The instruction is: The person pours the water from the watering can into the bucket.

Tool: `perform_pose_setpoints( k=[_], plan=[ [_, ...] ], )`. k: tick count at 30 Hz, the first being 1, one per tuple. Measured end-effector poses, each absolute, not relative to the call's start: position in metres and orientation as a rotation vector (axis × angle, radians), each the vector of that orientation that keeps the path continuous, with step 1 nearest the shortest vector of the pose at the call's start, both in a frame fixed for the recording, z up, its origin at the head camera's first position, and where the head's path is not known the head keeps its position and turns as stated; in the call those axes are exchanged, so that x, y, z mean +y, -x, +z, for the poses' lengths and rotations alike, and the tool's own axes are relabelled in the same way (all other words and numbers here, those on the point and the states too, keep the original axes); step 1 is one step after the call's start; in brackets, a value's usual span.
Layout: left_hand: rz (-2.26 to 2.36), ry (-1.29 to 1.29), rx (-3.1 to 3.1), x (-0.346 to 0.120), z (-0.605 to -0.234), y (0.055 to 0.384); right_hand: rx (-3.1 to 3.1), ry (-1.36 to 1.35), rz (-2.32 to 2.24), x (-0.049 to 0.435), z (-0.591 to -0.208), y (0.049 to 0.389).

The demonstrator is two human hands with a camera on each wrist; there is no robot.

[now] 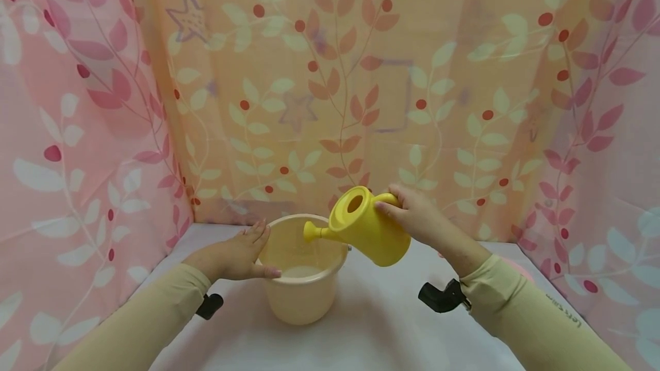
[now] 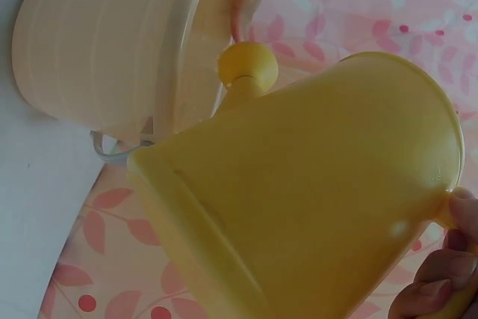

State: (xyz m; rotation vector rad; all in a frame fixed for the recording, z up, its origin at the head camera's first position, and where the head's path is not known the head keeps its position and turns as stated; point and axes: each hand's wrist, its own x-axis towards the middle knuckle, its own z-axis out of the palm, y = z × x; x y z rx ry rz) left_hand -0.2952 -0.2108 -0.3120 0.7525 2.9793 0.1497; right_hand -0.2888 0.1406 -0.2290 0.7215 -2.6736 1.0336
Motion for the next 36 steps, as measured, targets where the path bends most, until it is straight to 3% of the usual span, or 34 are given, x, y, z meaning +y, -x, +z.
perform_pose_setpoints(
  k=[36],
  plan=[
    [0.111, -0.780, 2.995, -0.2112, -0.3146, 0.2976, -2.633, -0.768, 1.015, 0.1417, -0.2330, 0.2950]
  ],
)
